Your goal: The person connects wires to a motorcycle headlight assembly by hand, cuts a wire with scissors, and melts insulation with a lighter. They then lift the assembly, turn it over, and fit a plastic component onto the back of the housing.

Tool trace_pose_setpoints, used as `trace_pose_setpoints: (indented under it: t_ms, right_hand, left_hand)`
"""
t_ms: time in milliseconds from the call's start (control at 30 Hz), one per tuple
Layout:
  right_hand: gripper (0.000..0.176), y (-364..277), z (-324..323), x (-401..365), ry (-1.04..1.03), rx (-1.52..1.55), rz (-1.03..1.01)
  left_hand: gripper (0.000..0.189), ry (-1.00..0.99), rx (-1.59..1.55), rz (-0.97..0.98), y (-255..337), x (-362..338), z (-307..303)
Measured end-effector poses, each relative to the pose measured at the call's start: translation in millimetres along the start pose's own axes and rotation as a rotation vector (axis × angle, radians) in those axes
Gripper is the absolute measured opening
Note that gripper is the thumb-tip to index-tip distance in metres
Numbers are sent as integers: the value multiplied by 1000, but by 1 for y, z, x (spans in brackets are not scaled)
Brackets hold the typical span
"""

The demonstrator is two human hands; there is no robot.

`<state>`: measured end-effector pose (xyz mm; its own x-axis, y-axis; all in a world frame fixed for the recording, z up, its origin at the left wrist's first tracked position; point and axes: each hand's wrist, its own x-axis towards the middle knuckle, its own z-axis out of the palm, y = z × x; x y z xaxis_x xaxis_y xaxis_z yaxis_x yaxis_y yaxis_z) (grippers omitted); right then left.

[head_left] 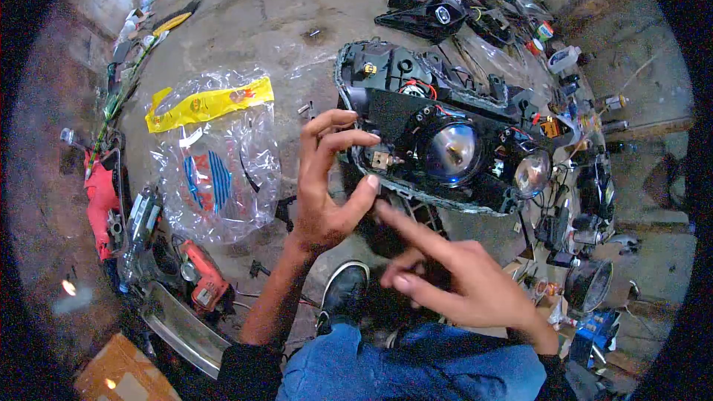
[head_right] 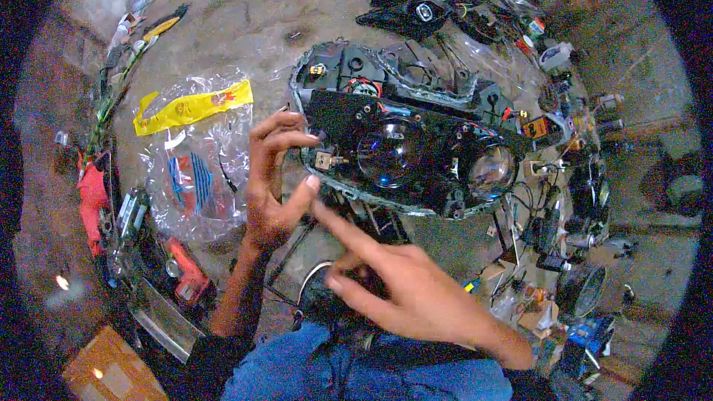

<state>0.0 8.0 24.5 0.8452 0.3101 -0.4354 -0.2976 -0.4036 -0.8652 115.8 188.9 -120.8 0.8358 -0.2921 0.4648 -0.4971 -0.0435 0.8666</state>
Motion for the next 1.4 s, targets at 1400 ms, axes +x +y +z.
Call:
trace_pose_setpoints:
  t_ms: [1400]
  right_hand:
    - [73,164,-146,-53,844,149,-349]
  left_hand:
    - [54,35,122,-587,26,-55,30]
